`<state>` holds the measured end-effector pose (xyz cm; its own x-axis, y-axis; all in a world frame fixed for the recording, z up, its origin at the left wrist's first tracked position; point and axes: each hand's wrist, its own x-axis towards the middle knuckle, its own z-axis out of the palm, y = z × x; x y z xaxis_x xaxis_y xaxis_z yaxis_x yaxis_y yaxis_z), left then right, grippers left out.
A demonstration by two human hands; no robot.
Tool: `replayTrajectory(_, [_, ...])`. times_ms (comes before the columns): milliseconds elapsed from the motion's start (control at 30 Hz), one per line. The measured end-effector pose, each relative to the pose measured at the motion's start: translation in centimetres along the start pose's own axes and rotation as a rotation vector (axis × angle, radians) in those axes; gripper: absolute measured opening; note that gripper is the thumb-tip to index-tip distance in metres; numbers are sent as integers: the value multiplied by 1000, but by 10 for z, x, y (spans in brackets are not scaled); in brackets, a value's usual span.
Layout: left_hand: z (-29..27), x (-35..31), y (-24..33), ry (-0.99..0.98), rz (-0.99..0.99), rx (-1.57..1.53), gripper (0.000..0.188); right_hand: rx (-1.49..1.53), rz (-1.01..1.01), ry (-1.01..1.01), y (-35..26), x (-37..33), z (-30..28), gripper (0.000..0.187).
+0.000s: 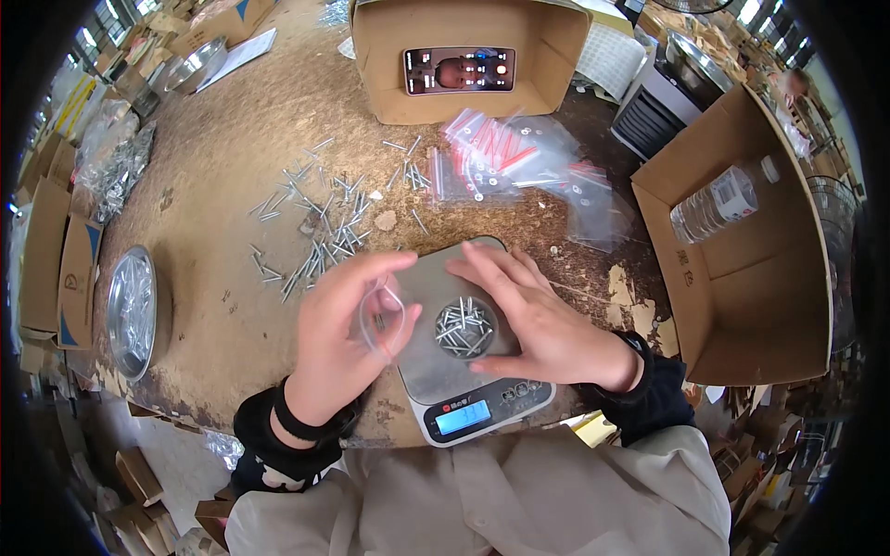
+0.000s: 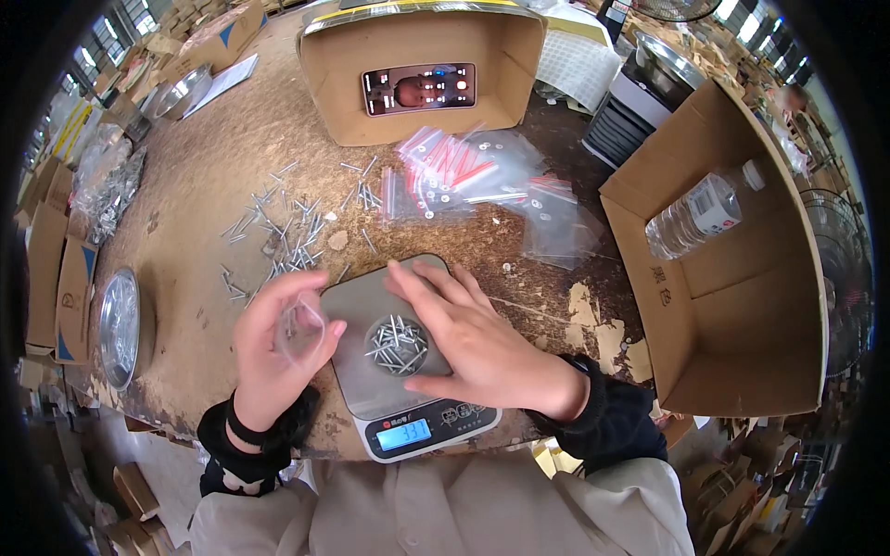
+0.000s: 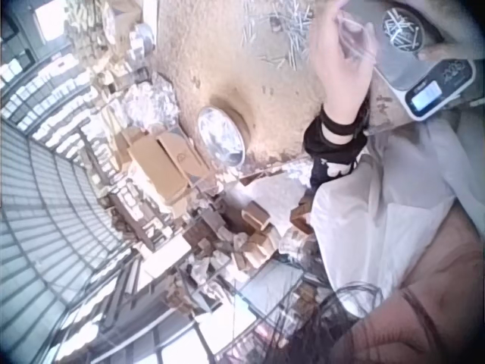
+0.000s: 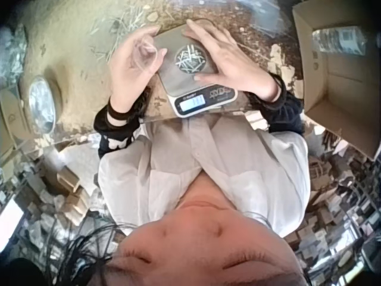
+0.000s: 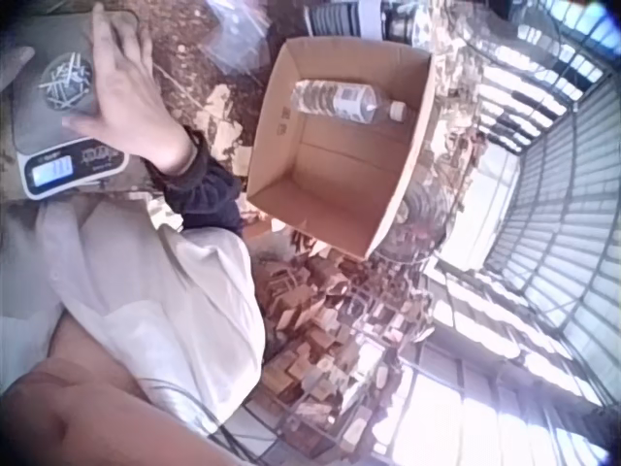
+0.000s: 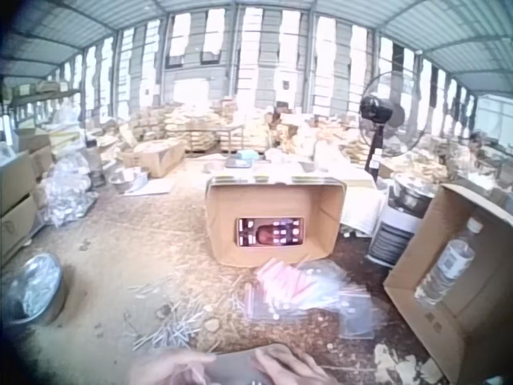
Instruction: The person weighs small metal screws on a digital scale and places them into small plastic bags. They repeatedly gather screws from a pile on the table, place them on the scale, and transfer them into bags.
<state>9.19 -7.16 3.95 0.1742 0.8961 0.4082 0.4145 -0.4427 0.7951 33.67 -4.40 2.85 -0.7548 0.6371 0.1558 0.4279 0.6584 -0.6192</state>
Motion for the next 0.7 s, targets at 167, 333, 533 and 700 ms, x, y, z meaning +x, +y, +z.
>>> replayTrajectory(167, [-1,8,-9,-124,159,359,46,50,23,89,-5,9,-7,106])
replayTrajectory(333, [26,0,15,-387,-165,-15,40,229,-219,333,-4,3,-8,94])
replayTrajectory(533, [46,-5,11,-374,-216,-458,50,111,-310,378,-16,0,-12,82])
replayTrajectory(700, [44,-2,10,-493,-210,-474,54,132,-221,334,-16,2,-7,83])
